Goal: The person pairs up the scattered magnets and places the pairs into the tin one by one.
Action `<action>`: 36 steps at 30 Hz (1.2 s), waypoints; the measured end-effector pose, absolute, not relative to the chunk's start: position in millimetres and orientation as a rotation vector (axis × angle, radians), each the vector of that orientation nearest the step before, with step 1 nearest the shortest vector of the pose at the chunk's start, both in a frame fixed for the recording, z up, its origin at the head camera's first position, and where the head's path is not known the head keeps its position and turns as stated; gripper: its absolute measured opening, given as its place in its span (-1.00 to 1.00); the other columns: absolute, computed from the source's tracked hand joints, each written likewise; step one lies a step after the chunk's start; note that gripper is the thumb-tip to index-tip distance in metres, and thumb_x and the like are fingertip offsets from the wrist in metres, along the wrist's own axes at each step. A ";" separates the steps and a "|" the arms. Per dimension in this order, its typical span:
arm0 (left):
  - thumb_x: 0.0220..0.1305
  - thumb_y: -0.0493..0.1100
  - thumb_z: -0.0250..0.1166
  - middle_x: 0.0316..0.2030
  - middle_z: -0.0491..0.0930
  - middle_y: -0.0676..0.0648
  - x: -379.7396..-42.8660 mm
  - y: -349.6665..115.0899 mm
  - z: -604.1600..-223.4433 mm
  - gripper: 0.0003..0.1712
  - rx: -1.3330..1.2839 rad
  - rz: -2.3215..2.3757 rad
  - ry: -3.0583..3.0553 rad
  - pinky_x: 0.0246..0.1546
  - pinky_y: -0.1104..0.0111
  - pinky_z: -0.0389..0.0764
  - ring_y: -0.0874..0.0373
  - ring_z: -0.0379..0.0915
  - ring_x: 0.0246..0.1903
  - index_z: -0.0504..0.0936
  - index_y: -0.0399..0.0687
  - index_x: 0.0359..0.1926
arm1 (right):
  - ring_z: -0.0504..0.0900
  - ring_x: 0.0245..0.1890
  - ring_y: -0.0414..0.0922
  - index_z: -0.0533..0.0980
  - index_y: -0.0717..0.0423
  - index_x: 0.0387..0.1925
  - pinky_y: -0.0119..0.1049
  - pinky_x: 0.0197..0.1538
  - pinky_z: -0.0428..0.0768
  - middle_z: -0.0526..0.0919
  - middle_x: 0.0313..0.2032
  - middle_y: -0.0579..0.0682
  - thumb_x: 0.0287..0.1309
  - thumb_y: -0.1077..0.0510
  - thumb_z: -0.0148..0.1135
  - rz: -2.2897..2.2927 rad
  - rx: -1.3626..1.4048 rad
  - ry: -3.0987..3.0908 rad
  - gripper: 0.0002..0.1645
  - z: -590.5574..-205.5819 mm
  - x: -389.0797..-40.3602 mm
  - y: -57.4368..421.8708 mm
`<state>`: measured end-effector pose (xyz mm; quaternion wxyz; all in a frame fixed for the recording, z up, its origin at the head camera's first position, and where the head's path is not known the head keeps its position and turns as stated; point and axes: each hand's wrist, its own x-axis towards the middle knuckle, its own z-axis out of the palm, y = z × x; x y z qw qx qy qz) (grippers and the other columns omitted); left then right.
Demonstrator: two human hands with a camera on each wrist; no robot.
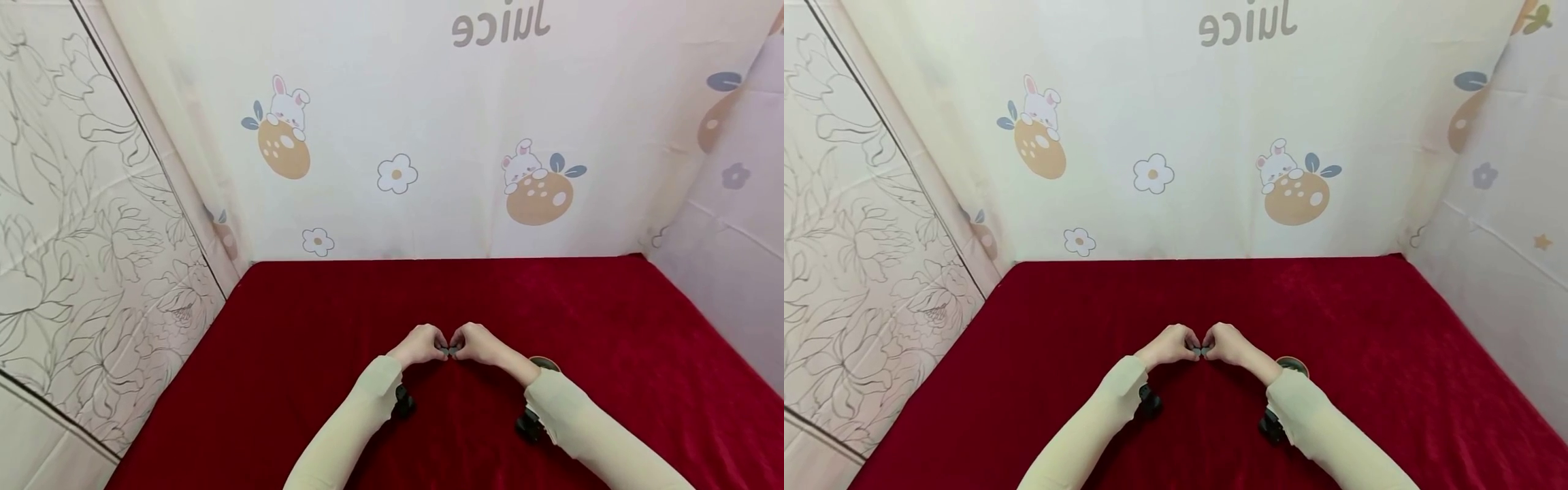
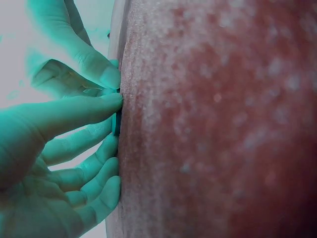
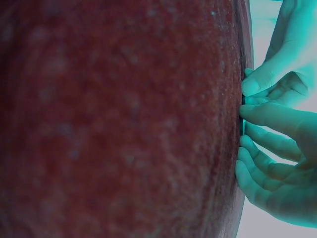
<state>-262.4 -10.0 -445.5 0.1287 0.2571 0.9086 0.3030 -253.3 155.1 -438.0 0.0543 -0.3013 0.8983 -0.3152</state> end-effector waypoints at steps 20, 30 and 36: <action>0.01 -0.21 0.33 -0.34 0.46 0.02 -261.3 -4.0 -441.5 -0.71 0.948 0.662 2.681 -0.38 0.59 0.36 0.28 0.35 -0.36 0.62 -0.08 -0.17 | 0.53 -0.39 -0.16 0.52 0.33 -0.23 -0.41 -0.36 0.48 0.57 -0.32 0.08 0.02 0.24 0.20 -1.091 -0.825 2.735 -0.74 -418.8 -217.4 193.0; -0.01 -0.23 0.34 -0.33 0.56 0.03 -261.0 3.9 -437.5 -0.79 0.942 0.626 2.711 -0.41 0.60 0.39 0.30 0.41 -0.39 0.66 -0.10 -0.27 | 0.54 -0.40 -0.24 0.53 0.30 -0.24 -0.39 -0.34 0.50 0.57 -0.33 0.08 0.01 0.26 0.21 -1.123 -0.867 2.824 -0.76 -418.1 -198.5 216.9; -0.04 -0.23 0.36 -0.36 0.58 0.03 -263.1 6.2 -437.5 -0.80 0.918 0.639 2.698 -0.47 0.61 0.37 0.34 0.38 -0.47 0.67 -0.11 -0.29 | 0.54 -0.40 -0.27 0.52 0.31 -0.26 -0.37 -0.34 0.51 0.57 -0.32 0.11 0.00 0.26 0.23 -1.157 -0.887 2.858 -0.76 -415.5 -190.3 226.1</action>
